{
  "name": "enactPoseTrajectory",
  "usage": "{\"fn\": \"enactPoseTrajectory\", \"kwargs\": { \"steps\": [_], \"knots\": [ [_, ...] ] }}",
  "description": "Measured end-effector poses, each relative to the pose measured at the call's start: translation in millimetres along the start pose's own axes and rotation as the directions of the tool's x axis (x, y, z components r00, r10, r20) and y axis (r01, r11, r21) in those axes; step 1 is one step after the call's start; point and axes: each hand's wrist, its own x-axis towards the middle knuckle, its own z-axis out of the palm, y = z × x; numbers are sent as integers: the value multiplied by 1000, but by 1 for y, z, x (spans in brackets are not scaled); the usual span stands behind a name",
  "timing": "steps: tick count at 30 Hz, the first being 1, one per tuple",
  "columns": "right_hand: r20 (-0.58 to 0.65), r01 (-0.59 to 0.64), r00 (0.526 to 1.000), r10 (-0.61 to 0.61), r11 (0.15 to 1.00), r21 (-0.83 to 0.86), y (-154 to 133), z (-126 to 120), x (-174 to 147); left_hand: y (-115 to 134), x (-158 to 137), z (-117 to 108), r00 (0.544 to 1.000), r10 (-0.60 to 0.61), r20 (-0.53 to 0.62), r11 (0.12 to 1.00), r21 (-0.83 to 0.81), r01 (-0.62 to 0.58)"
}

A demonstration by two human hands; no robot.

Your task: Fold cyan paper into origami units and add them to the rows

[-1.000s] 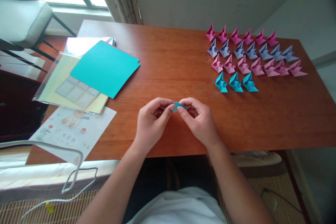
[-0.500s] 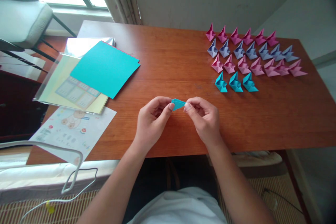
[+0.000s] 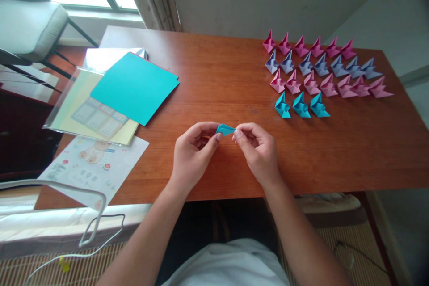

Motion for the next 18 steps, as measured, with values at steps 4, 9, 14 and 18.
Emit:
{"fn": "enactPoseTrajectory", "kwargs": {
  "steps": [4, 9, 14, 18],
  "knots": [
    [-56, 36, 998, -37, 999, -20, 1, 1, 0, -3, -1, 1, 999, 32, -13, 999, 18, -32],
    [-81, 156, 981, -174, 969, -192, -3, 1, 1, -8, -3, 2, 990, 137, 6, 958, 255, -134],
    [23, 246, 968, -251, 921, -302, -1, -6, 2, -8, -3, 1, 962, 261, 80, 822, 504, -265],
    [181, 366, 930, -318, 829, -422, 4, -18, 5, -8, -2, 2, 938, 303, 170, 741, 577, -344]
  ]
}}
